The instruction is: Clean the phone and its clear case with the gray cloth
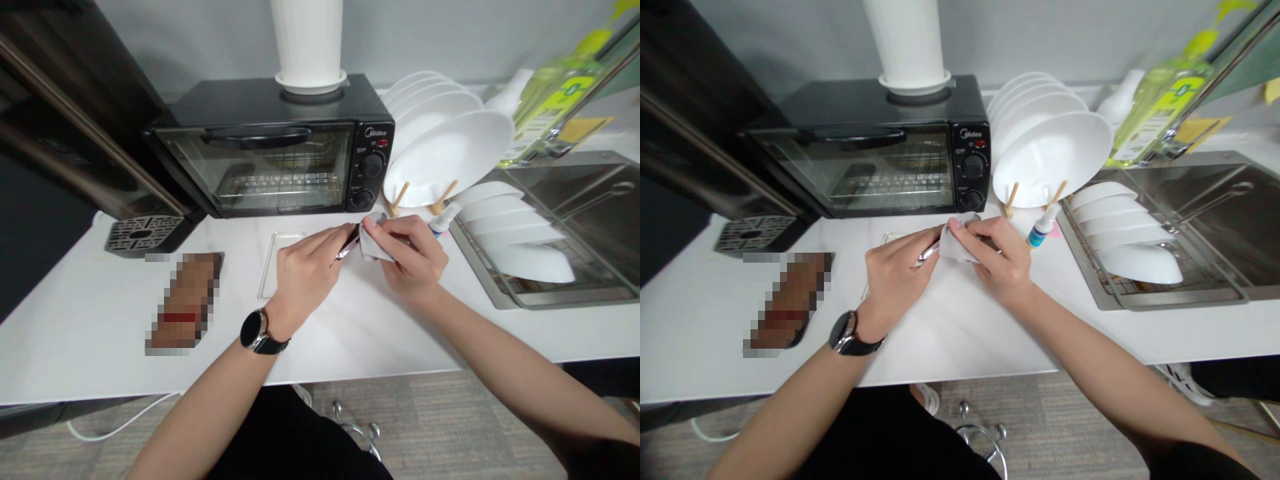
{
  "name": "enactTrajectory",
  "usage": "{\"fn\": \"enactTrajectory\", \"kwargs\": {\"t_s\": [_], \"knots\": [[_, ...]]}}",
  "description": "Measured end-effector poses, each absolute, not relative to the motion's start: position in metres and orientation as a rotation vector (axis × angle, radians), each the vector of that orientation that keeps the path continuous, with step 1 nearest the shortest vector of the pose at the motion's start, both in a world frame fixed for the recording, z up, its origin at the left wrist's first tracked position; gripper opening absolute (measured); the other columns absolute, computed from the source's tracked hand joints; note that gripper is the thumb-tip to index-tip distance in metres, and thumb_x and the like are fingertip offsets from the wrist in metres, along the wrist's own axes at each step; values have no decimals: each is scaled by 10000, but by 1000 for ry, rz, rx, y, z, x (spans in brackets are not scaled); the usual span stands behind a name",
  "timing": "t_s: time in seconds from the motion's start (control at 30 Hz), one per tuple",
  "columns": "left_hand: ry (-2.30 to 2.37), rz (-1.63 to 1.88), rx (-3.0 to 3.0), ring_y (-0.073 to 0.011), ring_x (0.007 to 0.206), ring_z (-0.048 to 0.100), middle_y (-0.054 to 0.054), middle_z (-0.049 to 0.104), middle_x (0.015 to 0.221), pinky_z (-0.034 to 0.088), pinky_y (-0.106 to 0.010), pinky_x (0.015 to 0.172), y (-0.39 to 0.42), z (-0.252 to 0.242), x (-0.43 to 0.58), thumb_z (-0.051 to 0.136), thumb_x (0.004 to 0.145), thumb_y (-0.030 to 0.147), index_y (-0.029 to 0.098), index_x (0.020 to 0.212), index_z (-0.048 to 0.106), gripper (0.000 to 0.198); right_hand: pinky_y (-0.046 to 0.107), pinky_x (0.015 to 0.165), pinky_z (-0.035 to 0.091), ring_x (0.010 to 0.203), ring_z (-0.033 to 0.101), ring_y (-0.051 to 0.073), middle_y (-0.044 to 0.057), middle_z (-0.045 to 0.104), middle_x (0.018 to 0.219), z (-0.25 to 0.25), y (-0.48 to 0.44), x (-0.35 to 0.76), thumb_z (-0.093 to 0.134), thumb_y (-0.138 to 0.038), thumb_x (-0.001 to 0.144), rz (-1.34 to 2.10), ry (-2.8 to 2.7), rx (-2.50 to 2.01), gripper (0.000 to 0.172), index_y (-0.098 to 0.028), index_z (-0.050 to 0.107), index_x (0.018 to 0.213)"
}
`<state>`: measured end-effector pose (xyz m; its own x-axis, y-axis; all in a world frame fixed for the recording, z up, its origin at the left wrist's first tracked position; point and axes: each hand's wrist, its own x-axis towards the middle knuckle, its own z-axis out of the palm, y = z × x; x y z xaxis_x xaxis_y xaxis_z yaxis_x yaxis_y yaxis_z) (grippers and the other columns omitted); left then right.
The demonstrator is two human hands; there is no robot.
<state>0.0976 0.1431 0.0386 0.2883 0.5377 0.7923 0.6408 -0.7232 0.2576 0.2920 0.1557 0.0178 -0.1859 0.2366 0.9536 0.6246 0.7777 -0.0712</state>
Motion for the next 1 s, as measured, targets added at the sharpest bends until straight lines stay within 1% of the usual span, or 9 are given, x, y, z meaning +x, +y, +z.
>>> {"fn": "enactTrajectory", "kwargs": {"t_s": [0.23,0.33,0.43,0.53,0.6,0.67,0.77,0.9,1.0], "knots": [[-1132,-1418,-2420,-171,983,817,-28,847,1112,641,-245,857,143,41,96,637,1030,197,222,1180,797,220,319,680,575,831,679,178,43,702,984,16,157,293,604,-122,1022,-345,-1719,-731,566,-402,604,1514],[-1152,-1395,-2429,-174,963,818,-29,850,1093,639,-241,846,142,40,97,622,1038,209,218,1172,802,225,309,666,561,827,669,174,46,697,976,16,155,291,617,-105,1010,-354,-1733,-706,570,-376,612,1511],[-1159,-1395,-2449,-178,956,820,-29,848,1103,648,-246,847,142,38,97,601,1026,166,227,1183,807,266,306,680,558,829,671,170,44,707,970,14,150,288,632,-130,1014,-337,-1793,-660,506,-344,654,1472],[-1115,-1444,-2488,-194,995,820,-40,836,1168,664,-280,898,141,36,97,617,993,129,215,1202,798,290,315,716,575,842,687,170,33,730,962,13,145,284,654,-169,1018,-310,-1868,-625,429,-332,698,1413],[-1086,-1457,-2529,-205,1040,815,-51,825,1207,667,-310,939,140,36,97,639,976,125,201,1222,784,296,318,705,585,830,689,170,28,742,959,14,142,282,657,-154,1016,-314,-1891,-575,457,-326,676,1439],[-1072,-1453,-2558,-214,1079,808,-67,819,1226,665,-328,961,139,37,96,651,964,111,180,1238,769,306,320,684,589,812,683,169,30,746,957,15,141,280,654,-112,1008,-324,-1892,-529,527,-310,629,1495],[-1049,-1457,-2536,-215,1077,809,-84,822,1212,664,-321,957,139,37,96,659,950,77,141,1224,763,301,321,685,594,811,676,170,33,745,953,17,144,279,672,-61,980,-334,-1887,-497,620,-284,574,1550],[-1058,-1460,-2441,-185,1021,818,-50,840,1148,657,-275,925,142,37,97,631,971,69,169,1160,788,266,322,704,584,839,680,175,45,735,963,19,151,283,652,-48,985,-376,-1828,-495,601,-276,590,1538],[-1091,-1437,-2421,-175,1012,818,-40,843,1139,647,-256,922,143,38,97,635,1005,134,194,1170,795,238,320,707,579,842,677,176,46,720,969,20,156,288,655,-63,989,-403,-1763,-573,596,-311,601,1528]]}}
